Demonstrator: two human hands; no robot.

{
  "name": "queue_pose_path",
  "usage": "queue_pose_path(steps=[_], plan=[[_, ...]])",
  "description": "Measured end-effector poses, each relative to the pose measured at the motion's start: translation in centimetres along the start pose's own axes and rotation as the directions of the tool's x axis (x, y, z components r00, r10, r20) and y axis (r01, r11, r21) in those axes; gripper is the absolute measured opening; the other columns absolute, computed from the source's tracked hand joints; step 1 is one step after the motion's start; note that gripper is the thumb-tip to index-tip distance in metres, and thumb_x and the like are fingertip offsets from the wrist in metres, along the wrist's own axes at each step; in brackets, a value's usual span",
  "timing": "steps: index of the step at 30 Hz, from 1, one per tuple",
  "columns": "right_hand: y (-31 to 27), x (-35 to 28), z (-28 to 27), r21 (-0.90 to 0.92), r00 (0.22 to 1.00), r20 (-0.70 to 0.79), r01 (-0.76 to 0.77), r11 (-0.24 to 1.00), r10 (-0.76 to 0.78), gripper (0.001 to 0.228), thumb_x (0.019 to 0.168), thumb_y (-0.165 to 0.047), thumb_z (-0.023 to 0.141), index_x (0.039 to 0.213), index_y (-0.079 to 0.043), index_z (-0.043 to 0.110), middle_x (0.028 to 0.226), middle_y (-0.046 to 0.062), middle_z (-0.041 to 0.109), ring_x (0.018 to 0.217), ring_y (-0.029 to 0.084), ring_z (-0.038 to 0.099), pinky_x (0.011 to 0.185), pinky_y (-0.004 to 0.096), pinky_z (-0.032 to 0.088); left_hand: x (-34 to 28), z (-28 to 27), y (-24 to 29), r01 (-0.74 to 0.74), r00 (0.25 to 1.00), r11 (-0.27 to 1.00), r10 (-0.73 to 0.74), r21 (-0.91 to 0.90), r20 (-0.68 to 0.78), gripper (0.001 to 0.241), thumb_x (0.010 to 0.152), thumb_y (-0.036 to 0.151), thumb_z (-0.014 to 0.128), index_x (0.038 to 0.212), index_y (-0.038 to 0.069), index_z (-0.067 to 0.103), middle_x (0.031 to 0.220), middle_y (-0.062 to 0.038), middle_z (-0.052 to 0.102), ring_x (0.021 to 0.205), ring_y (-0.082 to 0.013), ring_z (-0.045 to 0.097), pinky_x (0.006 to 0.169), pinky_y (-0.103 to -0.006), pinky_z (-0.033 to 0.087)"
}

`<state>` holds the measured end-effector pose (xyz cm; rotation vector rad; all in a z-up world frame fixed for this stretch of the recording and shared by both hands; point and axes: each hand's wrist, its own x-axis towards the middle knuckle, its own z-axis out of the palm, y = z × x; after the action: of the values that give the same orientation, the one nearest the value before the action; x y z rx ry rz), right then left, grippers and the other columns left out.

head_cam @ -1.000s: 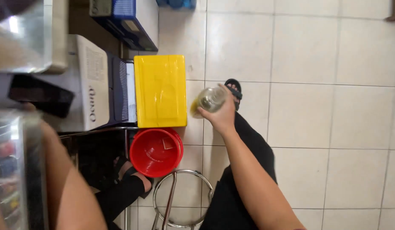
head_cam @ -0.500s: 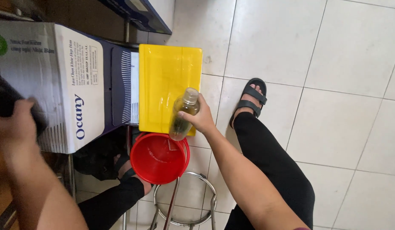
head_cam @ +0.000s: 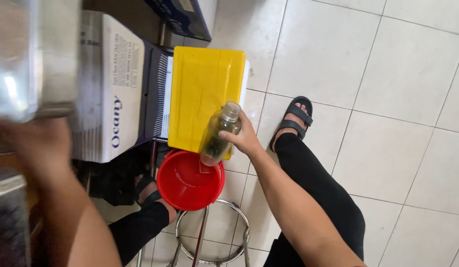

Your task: The person pours green and dark liquids into a plastic cup, then transfers the mixture into a shaker. They add ice from a nearby container, shake the shaker vigorously, and pour the mixed drink into a serving cup.

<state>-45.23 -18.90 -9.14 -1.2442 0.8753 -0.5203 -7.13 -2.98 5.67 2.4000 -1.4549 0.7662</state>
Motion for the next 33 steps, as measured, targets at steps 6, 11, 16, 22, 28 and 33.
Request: queue_pose_path(steps=[6,11,16,22,28,33], plan=[[-2.5,0.0,2.7,-0.198,0.986,0.137,-0.064,0.978,0.092,0.09,0.07,-0.052,0.079,0.144,-0.01,0.05,0.138,0.013,0.063,0.127,0.03,0.061,0.106,0.042,0.05,3.2,-7.6,7.1,0.012,0.993,0.948,-0.048,-0.319,-0.104,0.066,0.107,0.049,0.062,0.126,-0.013,0.052,0.125,-0.035,0.053,0.116,-0.0536,0.05,0.098,-0.0539,0.031],[-1.7,-1.1,2.3,-0.241,0.999,0.002,0.049,0.969,-0.05,0.092,0.075,-0.064,0.073,0.143,-0.006,0.05,0.134,0.013,0.061,0.122,0.029,0.063,0.104,0.042,0.052,0.8,-4.2,2.3,0.16,0.986,0.852,-0.164,-0.499,0.038,0.062,0.108,0.021,0.084,0.139,-0.006,0.037,0.127,-0.03,0.043,0.103,-0.0469,0.061,0.08,-0.0512,0.059],[-4.3,-3.5,-1.9,-0.394,0.991,0.011,0.126,0.91,-0.132,0.083,0.071,-0.051,0.082,0.137,-0.006,0.057,0.136,0.012,0.063,0.126,0.026,0.062,0.108,0.039,0.049,1.0,-3.9,2.8,0.326,0.945,0.91,-0.308,-0.256,0.111,0.083,0.099,0.026,0.099,0.146,0.004,0.034,0.132,-0.029,0.055,0.109,-0.0461,0.063,0.09,-0.0533,0.056],[-10.8,-6.5,-7.4,-0.49,0.943,-0.028,0.276,0.827,-0.331,0.085,0.075,-0.064,0.069,0.132,-0.002,0.056,0.134,0.013,0.056,0.131,0.029,0.054,0.115,0.044,0.042,2.4,-2.4,2.6,0.374,0.925,0.9,-0.379,-0.225,0.023,0.079,0.082,0.018,0.094,0.135,0.008,0.038,0.115,-0.025,0.063,0.095,-0.0391,0.061,0.072,-0.0501,0.052],[-12.4,-8.6,-6.8,-0.404,0.942,-0.057,0.281,0.87,-0.331,0.089,0.068,-0.06,0.076,0.133,-0.003,0.053,0.126,0.011,0.06,0.115,0.025,0.063,0.103,0.038,0.05,2.9,-3.0,3.4,0.373,0.914,0.877,-0.403,-0.301,-0.042,0.081,0.076,0.003,0.088,0.136,0.01,0.035,0.108,-0.019,0.066,0.084,-0.0299,0.068,0.063,-0.0344,0.06],[-10.9,-8.0,-6.9,-0.281,0.937,-0.037,0.324,0.904,-0.347,0.1,0.051,-0.048,0.092,0.13,0.0,0.055,0.112,0.021,0.07,0.104,0.036,0.071,0.099,0.053,0.054,2.8,-2.8,3.9,0.299,0.918,0.878,-0.371,-0.374,-0.137,0.083,0.072,0.005,0.084,0.14,0.008,0.037,0.119,-0.019,0.058,0.1,-0.0321,0.061,0.078,-0.0372,0.053]])
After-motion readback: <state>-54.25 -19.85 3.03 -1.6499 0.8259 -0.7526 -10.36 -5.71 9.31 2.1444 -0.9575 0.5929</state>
